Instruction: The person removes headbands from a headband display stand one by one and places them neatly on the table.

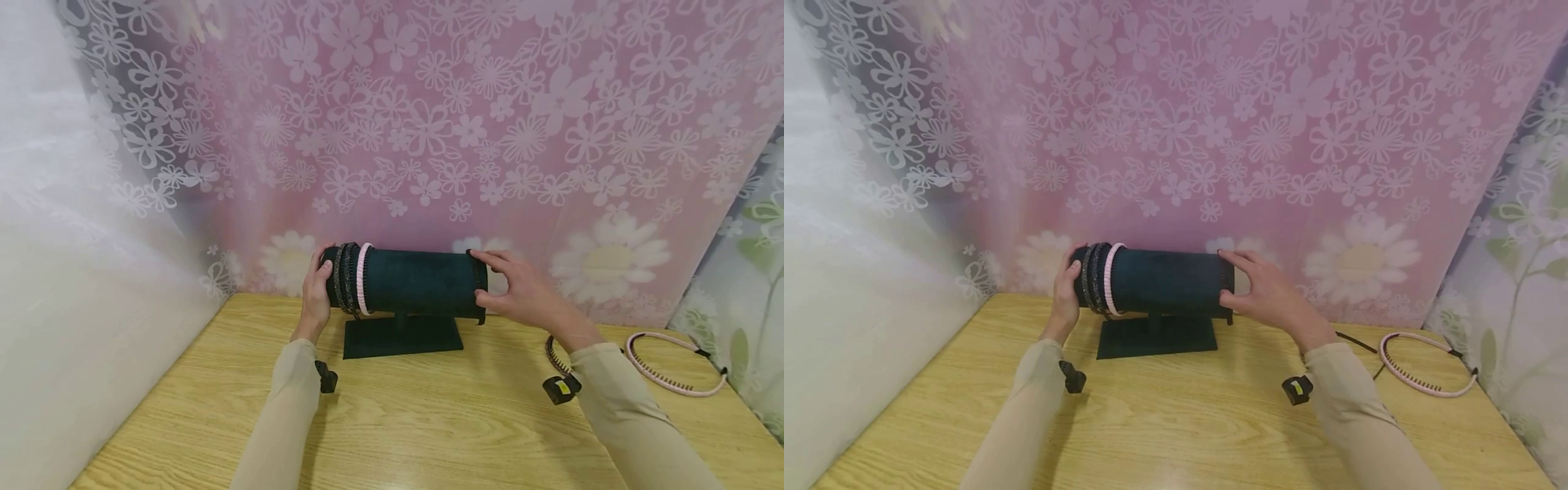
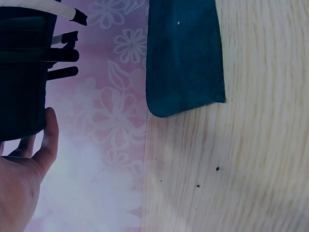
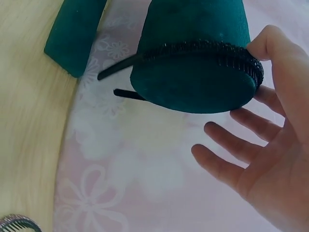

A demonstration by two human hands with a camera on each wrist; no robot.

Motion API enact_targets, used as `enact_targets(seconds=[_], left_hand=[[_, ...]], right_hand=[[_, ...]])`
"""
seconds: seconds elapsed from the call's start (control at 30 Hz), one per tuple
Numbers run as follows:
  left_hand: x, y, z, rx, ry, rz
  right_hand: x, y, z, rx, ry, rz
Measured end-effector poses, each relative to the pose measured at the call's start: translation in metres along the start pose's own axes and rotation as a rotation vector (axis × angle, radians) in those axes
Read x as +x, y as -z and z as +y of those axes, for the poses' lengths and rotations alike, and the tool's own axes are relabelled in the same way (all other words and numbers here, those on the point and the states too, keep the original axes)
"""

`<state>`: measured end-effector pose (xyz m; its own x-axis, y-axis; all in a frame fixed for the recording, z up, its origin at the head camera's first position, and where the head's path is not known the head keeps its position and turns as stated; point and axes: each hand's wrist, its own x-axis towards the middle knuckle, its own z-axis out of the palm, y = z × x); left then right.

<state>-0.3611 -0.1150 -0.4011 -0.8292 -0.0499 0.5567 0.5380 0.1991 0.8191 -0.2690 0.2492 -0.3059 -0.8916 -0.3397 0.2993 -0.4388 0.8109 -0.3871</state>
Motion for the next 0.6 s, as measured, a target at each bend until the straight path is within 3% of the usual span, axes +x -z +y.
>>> enact_targets(seconds=[0.27,0.6], left_hand=[[0.0,-0.001,0.003,-0.027,-0.006,0.005],[-0.002,0.0,0.002,-0.021,0.009,0.001]], right_hand=[[-0.003,-0.005,0.012,0.21,0.004,-0.011],[-0.015,-0.01,0.015,0.234,0.017,0.063]])
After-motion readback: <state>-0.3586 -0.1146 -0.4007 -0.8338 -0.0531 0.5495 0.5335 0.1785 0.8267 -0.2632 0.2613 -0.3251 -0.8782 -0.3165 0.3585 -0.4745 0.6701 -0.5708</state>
